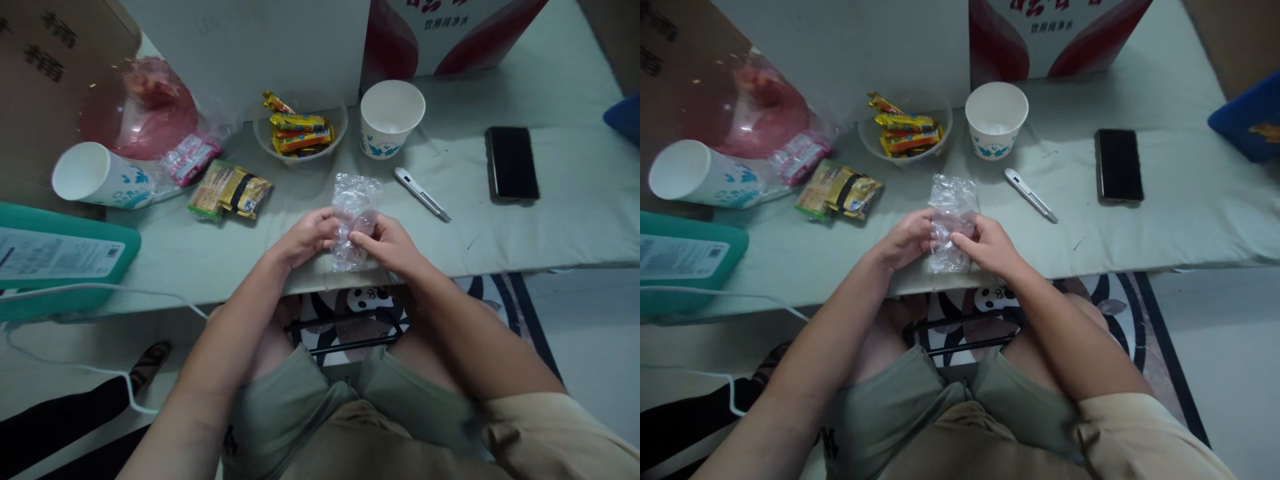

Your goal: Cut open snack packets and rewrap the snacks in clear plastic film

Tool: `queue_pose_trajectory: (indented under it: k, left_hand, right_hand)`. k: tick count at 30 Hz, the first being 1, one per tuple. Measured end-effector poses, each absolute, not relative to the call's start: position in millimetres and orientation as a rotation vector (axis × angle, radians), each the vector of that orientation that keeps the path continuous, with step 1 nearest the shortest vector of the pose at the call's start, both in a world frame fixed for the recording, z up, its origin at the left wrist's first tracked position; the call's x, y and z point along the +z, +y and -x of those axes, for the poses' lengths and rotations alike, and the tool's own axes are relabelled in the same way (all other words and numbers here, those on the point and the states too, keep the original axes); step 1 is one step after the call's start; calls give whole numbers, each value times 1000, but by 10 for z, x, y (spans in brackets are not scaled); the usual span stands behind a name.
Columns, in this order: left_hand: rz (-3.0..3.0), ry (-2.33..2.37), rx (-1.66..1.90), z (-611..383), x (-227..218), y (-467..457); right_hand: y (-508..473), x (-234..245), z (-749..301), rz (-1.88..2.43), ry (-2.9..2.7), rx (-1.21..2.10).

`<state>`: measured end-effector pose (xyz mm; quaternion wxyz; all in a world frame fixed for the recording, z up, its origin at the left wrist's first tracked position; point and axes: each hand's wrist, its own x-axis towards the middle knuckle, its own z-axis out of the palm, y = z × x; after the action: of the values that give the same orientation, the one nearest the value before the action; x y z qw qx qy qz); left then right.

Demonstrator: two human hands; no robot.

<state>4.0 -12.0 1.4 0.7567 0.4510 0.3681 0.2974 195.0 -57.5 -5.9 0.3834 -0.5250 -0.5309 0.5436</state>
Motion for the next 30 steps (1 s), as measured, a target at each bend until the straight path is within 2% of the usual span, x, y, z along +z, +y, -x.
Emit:
queue_pose_trajectory:
  k: [5,13,18,25,30]
  left_hand:
    - [-1221,937,637,-84,-28,-146]
    - [-1040,802,748,-75,66,-112]
    - [-1317,876,825,-85,-11,-108]
    - [-1215,933,811,-153,-27,-140]
    - [-1334,1228,1081,-193,160,-94]
  right_hand:
    - [-585,-36,-1951,1214,-1250,1592]
    - [-507,-23,-1979,1120,-1042,1578]
    - [-451,-84,-1992,1215,-1191,1405]
    - [-353,-48,-1951,1177,-1101,1398]
    - [-63,11,-2050,1217,-964,1133]
